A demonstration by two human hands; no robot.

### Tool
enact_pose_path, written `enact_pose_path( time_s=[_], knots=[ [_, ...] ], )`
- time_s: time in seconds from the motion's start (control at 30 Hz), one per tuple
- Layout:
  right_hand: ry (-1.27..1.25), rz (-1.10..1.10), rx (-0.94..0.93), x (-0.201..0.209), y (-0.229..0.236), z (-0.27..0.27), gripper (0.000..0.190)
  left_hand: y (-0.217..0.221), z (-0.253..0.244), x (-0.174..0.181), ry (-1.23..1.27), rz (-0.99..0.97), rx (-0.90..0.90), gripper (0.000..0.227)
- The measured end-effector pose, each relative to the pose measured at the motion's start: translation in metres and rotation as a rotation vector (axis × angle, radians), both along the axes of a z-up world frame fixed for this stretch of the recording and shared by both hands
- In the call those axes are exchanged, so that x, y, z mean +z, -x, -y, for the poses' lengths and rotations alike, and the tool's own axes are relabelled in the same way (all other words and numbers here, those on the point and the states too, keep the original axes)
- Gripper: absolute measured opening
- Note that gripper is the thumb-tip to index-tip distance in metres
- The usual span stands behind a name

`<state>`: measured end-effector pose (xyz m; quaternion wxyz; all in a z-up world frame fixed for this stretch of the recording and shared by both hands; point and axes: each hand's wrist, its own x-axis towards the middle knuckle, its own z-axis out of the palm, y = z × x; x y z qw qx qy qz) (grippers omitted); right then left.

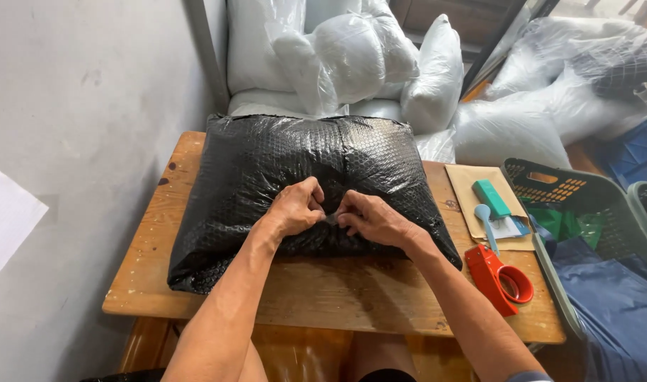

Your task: Wrapping pillows in bubble wrap and protective bags for shipping.

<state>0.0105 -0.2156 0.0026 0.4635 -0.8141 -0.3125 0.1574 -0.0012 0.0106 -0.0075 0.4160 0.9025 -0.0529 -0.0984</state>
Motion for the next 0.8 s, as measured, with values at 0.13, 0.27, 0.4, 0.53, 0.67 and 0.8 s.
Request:
enact_pose_path(
  time_s=[0.13,0.27,0.4,0.53,0.67,0.8],
  knots=[
    [0.062,-0.051,0.003,0.012,-0.006,-0.005,0.012,-0.003,-0.003,-0.008,0.043,-0.009,0.003,0.036],
    [0.199,-0.084,0.071,0.02,-0.014,-0.012,0.011,-0.006,-0.003,-0.015,0.079,-0.007,-0.018,0.037],
    [0.262,-0.115,0.121,0.019,-0.029,-0.016,0.021,-0.003,-0.004,-0.012,0.11,0.005,-0.021,0.035],
    [0.282,-0.106,0.139,0.013,-0.035,-0.018,0.027,-0.003,-0.005,-0.012,0.109,0.005,-0.021,0.034],
    [0.302,-0.081,0.133,0.016,-0.032,-0.021,0.025,-0.003,-0.005,-0.014,0.127,0.018,-0.022,0.033],
    [0.31,-0.04,0.157,0.016,-0.033,-0.021,0.023,-0.005,-0.005,-0.016,0.129,0.023,-0.02,0.034]
  ],
)
